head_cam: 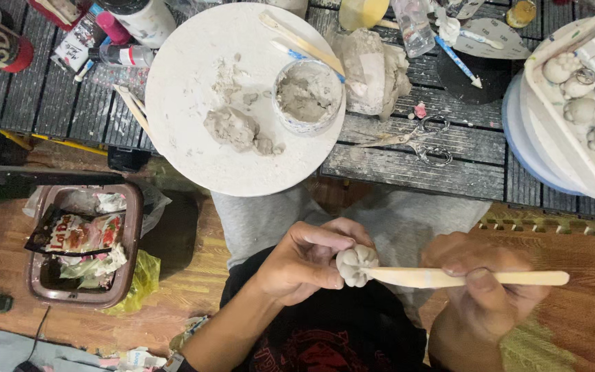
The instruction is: The person shapes a small piece of clay into a flower-like form using their fingers and a wooden sculpting tool. They refine the petals and smooth the surface while sitting on the floor.
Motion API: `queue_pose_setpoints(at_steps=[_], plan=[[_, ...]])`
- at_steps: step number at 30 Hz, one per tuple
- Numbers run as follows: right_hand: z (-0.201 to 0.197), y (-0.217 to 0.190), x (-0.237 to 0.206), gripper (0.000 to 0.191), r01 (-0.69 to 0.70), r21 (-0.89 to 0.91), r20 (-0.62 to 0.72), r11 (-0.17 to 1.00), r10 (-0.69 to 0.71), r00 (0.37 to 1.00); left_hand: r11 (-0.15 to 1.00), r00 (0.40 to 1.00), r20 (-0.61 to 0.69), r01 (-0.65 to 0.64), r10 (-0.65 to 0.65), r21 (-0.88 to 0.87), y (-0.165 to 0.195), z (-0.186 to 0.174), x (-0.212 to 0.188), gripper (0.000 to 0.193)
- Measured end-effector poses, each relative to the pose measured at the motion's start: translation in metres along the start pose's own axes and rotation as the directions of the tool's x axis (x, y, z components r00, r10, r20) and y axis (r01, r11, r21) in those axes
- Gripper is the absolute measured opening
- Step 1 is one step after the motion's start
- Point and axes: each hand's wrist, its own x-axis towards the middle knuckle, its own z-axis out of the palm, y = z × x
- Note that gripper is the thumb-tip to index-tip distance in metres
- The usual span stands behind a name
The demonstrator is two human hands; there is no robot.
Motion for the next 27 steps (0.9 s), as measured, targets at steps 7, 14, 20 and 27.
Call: queue_pose_setpoints(at_steps=[7,14,20,27], plan=[[0.004,0.009,-0.011,0.026,-0.015,-0.022,-0.047,1.000,0.014,0.999,0.998,1.000,0.009,-0.027,0.028,-0.048,-0.006,-0.002,-0.001,0.046],[0.005,0.004,-0.009,0.025,-0.012,0.045,-0.017,0.999,0.013,1.000,0.998,0.999,0.015,-0.029,0.030,-0.060,-0.006,-0.002,-0.001,0.047],[-0.003,0.005,0.002,0.025,0.017,-0.002,0.053,1.000,-0.017,0.998,0.999,0.999,0.017,-0.043,0.043,-0.029,-0.003,0.000,-0.001,0.046],[-0.008,-0.006,0.015,0.025,0.041,-0.096,0.176,0.995,-0.024,0.984,0.999,0.998,0.068,-0.013,0.016,-0.044,0.000,0.000,-0.001,0.043]])
